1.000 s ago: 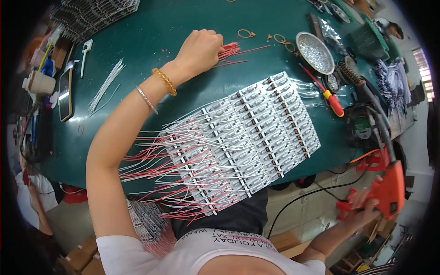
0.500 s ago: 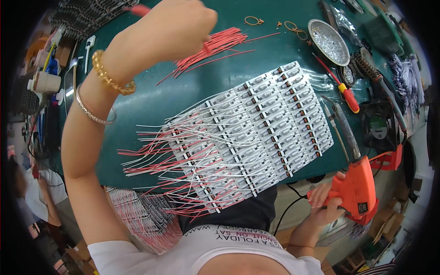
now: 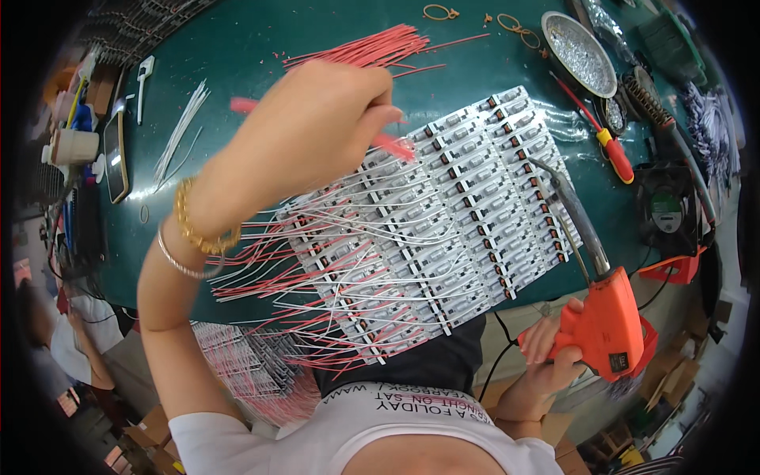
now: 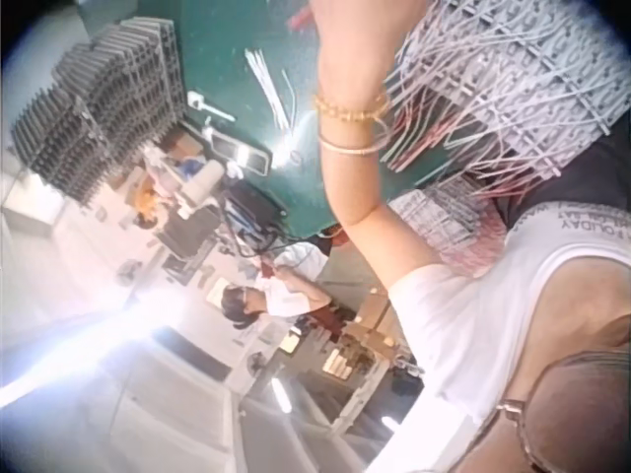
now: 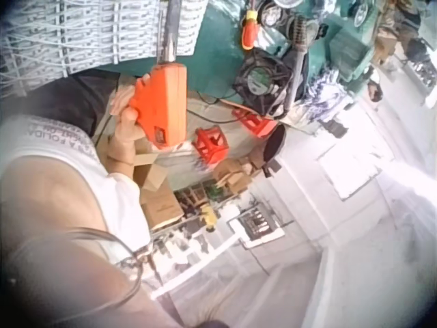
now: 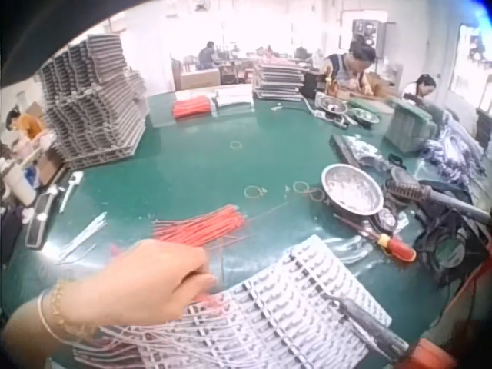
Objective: The person uses a soldering iron to attach red and white wires to a grid of electronic components on a workbench. They repeatedly pick up individual wires, position them on the component terminals, and apply the soldering iron to secure the connections.
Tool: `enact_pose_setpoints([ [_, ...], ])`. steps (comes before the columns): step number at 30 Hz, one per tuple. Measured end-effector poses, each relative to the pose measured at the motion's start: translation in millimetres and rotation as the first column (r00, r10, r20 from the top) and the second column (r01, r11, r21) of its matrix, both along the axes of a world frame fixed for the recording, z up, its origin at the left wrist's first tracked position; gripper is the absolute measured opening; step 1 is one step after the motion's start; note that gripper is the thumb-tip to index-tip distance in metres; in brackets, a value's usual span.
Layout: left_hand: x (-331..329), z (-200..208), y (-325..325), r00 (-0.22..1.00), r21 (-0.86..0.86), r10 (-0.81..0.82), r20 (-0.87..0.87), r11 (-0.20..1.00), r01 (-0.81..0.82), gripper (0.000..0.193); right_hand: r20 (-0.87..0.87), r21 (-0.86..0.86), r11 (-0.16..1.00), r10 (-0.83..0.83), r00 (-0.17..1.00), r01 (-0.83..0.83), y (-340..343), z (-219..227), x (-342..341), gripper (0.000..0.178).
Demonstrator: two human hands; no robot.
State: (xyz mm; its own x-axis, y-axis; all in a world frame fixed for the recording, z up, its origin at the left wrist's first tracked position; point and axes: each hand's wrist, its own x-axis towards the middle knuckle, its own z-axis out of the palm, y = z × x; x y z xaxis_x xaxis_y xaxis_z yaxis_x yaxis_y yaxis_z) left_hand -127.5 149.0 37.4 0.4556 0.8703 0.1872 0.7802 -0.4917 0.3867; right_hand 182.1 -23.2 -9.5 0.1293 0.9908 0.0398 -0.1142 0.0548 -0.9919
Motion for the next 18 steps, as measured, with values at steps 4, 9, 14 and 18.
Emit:
enact_pose_setpoints([
  [4,6.7,-22.3,-26.3,0.955,-0.063,0.094,0.281,0.995,-0.08,0.013,0.077,-0.081,0.997,0.022,0.997,-0.016,10.0,8.9,-19.8,0.085],
  [9,9.0,-48.6,-30.5,0.921,-0.12,0.184,0.343,0.981,-0.151,0.012,0.228,-0.064,0.998,0.017,0.974,-0.003,15.0,5.0,-36.0,0.092],
  [14,10.1,-57.1,-31.6,0.905,-0.084,0.185,0.382,0.983,-0.166,0.013,0.28,-0.082,0.995,0.083,0.956,-0.062,17.8,-1.9,-34.4,0.089],
  [18,10.8,-61.8,-29.0,0.903,-0.063,0.144,0.404,0.99,-0.13,0.012,0.213,-0.125,0.991,0.071,0.974,-0.045,20.5,1.6,-37.7,0.084],
])
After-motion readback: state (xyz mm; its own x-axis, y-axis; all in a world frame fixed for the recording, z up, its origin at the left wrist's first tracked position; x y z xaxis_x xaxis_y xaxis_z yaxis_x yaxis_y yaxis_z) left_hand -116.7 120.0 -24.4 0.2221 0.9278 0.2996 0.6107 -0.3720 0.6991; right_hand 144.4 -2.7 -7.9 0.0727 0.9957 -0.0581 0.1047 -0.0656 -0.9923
